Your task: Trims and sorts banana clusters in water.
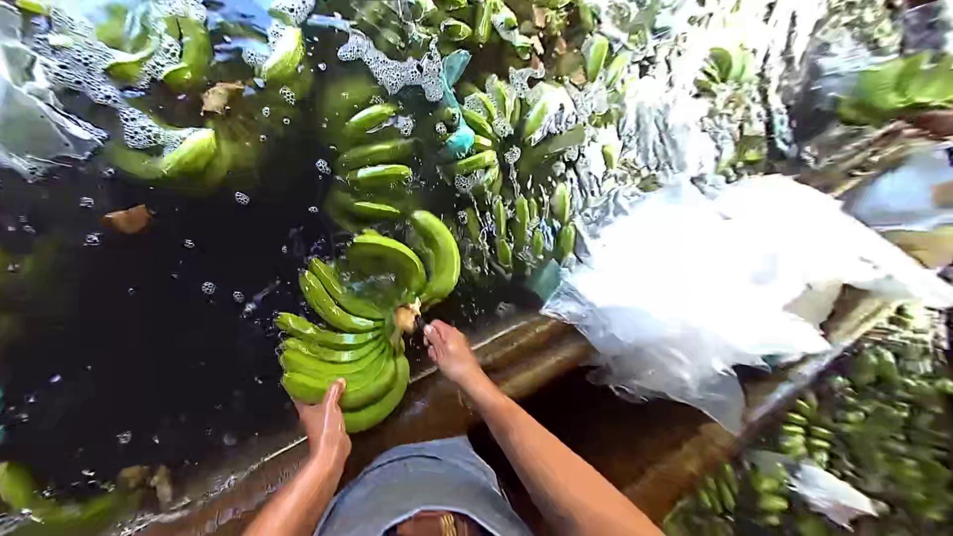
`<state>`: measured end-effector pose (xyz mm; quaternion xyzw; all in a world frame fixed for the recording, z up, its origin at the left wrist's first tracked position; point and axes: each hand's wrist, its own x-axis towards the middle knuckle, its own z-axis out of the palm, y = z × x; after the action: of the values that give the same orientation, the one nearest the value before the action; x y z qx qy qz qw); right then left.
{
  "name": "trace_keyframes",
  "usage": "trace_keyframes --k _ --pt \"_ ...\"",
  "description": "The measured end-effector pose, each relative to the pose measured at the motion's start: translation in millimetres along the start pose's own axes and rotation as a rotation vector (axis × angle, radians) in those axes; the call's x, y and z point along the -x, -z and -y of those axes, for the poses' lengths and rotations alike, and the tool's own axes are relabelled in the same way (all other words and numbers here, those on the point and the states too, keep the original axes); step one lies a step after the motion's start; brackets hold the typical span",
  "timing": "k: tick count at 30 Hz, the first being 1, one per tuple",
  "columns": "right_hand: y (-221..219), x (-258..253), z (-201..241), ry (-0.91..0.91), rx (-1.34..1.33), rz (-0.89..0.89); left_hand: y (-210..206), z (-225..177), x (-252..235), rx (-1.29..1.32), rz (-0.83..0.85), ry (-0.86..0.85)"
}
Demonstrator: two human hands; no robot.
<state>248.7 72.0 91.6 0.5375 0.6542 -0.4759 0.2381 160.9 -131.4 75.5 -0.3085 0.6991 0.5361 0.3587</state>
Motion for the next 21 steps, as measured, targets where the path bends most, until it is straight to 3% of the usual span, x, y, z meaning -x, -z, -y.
trace_keyframes --k 3,7,11,15,18,21 --pt "-14.5 -0.5 9.8 -0.004 -0.04 0.028 -22.2 9.3 -9.7 -0.007 -0.034 -0.069" --pt "-27.0 61.5 39.4 0.22 -0.093 0.099 -14.2 -2.3 -19.4 -0.013 -0.009 -0.039" --pt "19.5 -9.8 32.7 0.105 0.23 -0.179 -8.5 -40.9 -22.6 0.001 0.062 0.143" --pt "-3.2 -43.6 34.1 0.146 0.33 -0.25 3.2 -64.9 -31.3 0.037 0.123 0.353" --pt "-37.4 -28.4 41.8 0.206 0.143 -0.13 8.6 -66.0 -34.7 0.066 0.104 0.403" --pt "-22.7 -23.5 43.0 0.216 0.017 0.073 9.1 -61.3 -29.0 0.055 0.082 0.355"
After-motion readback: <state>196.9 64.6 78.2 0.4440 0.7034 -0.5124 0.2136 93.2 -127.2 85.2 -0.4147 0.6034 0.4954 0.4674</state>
